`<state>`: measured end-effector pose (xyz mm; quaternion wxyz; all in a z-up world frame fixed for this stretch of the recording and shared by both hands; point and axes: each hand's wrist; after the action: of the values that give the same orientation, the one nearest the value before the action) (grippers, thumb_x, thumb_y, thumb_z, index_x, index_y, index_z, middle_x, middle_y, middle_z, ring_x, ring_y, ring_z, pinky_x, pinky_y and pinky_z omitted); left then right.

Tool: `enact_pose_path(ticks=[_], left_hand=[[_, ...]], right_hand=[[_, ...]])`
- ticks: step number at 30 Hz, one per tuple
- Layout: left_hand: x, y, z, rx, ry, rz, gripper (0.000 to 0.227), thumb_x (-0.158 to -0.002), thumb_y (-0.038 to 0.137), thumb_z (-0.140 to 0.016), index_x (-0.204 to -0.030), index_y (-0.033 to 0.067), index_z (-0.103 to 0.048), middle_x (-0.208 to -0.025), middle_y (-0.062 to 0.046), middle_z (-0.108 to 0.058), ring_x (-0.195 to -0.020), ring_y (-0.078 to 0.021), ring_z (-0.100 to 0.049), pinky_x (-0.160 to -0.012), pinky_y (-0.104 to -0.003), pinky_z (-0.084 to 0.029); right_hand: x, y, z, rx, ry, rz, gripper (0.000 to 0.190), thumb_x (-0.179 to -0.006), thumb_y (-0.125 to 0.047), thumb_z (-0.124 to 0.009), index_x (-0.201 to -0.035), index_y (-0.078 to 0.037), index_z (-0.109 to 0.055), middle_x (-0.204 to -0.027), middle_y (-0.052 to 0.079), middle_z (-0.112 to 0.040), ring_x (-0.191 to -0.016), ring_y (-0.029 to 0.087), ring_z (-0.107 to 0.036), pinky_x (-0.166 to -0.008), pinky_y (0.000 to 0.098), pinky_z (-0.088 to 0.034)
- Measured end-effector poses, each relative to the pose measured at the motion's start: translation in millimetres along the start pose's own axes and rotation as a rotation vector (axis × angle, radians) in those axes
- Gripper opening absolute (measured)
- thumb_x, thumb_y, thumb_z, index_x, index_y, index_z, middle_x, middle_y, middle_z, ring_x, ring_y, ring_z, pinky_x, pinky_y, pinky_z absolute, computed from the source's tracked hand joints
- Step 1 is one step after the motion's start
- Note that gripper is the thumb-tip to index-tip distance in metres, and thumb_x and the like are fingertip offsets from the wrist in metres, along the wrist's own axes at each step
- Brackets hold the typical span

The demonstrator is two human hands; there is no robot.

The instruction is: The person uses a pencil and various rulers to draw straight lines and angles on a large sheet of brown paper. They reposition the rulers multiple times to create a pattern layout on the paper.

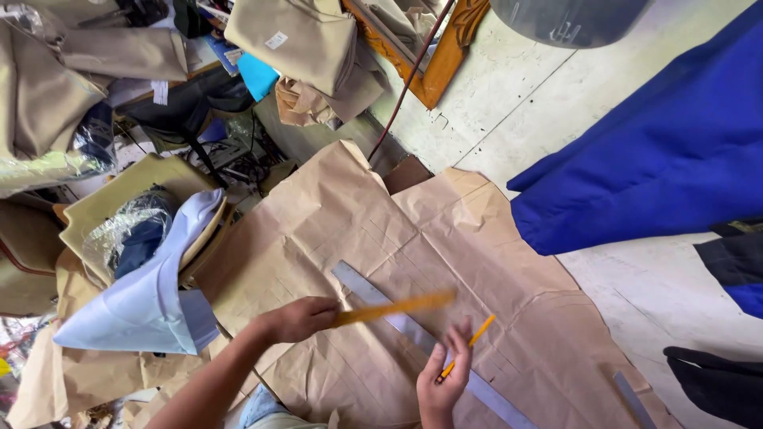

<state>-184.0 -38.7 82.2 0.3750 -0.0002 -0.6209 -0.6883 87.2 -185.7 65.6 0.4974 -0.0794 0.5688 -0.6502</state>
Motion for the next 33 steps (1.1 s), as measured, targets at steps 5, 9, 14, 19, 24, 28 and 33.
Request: enact_pose_path(ticks=[5, 9, 14, 19, 24, 28, 33], left_hand=[[-65, 11, -42, 0.436, 0.390, 0.018, 0.023, -0.104, 0.030, -0.047, -0.109, 0.0110, -0.060, -0.092, -0.005, -0.064, -0.082, -0.0179, -0.058, -0.077, -0.033, -0.049], [-112, 20, -85, 0.830, 0.712, 0.121, 0.012, -0.098, 0.020, -0.066, -0.096, 0.0079, -0.066, -0.089, -0.004, -0.073, -0.074, -0.0142, -0.070, -0.068, -0.028, -0.060], [-113, 33, -67, 0.333, 0.617, 0.301, 0.022, -0.096, 0.035, -0.059, -0.091, 0.0169, -0.070, -0.083, -0.001, -0.074, -0.074, -0.0192, -0.068, -0.069, -0.035, -0.052], [-133, -6, -33, -0.326, 0.974, 0.135, 0.060, -0.095, 0.057, -0.055, -0.134, 0.0121, -0.057, -0.123, -0.010, -0.061, -0.115, -0.0307, -0.056, -0.099, -0.047, -0.046], [-156, -21, -13, -0.693, 0.989, -0.027, 0.121, -0.074, 0.095, -0.052, -0.159, 0.0113, -0.033, -0.164, -0.013, -0.032, -0.153, -0.0382, -0.022, -0.127, -0.055, -0.010], [-174, -26, -13, -0.743, 1.028, 0.020, 0.111, -0.081, 0.087, -0.051, -0.159, 0.0105, -0.034, -0.165, -0.014, -0.031, -0.154, -0.0363, -0.021, -0.128, -0.054, -0.008], [-175, -24, 1, -0.618, 0.983, 0.106, 0.093, -0.093, 0.072, -0.044, -0.159, 0.0087, -0.031, -0.168, -0.011, -0.026, -0.157, -0.0334, -0.015, -0.128, -0.051, 0.000]], right_hand=[[-47, 4, -44, 0.003, -0.138, -0.076, 0.039, -0.095, -0.018, -0.068, -0.131, -0.005, -0.060, -0.140, 0.019, -0.056, -0.122, 0.028, -0.065, -0.095, 0.0354, -0.058], [-55, 18, -67, 0.129, -0.522, -0.064, 0.048, -0.087, -0.025, -0.078, -0.130, -0.009, -0.064, -0.121, 0.011, -0.074, -0.102, 0.026, -0.074, -0.090, 0.0354, -0.058], [-39, 53, -70, 0.259, -0.514, 0.021, 0.043, -0.090, -0.005, -0.068, -0.132, -0.011, -0.062, -0.110, 0.010, -0.068, -0.097, 0.030, -0.069, -0.085, 0.0393, -0.056], [-38, 73, -61, 0.454, -0.474, 0.064, 0.039, -0.091, -0.017, -0.073, -0.130, -0.018, -0.065, -0.101, 0.008, -0.068, -0.087, 0.031, -0.067, -0.073, 0.0423, -0.057], [-38, 87, -64, 0.561, -0.421, 0.257, 0.036, -0.092, -0.020, -0.073, -0.128, -0.017, -0.068, -0.095, 0.011, -0.057, -0.085, 0.032, -0.057, -0.077, 0.0465, -0.054], [-40, 90, -54, 0.678, -0.407, 0.290, 0.036, -0.092, -0.035, -0.071, -0.127, -0.023, -0.070, -0.093, 0.008, -0.055, -0.090, 0.033, -0.057, -0.078, 0.0480, -0.049], [-39, 103, -40, 0.666, -0.369, 0.279, 0.034, -0.094, -0.037, -0.068, -0.126, -0.027, -0.072, -0.100, 0.011, -0.054, -0.093, 0.035, -0.056, -0.083, 0.0500, -0.049]])
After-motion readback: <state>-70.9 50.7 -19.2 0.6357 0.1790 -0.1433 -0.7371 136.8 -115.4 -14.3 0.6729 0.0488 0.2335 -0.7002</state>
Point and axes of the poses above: each hand's wrist, its own x-axis away from the middle knuckle, its own z-axis out of the back of the hand, y = z × x
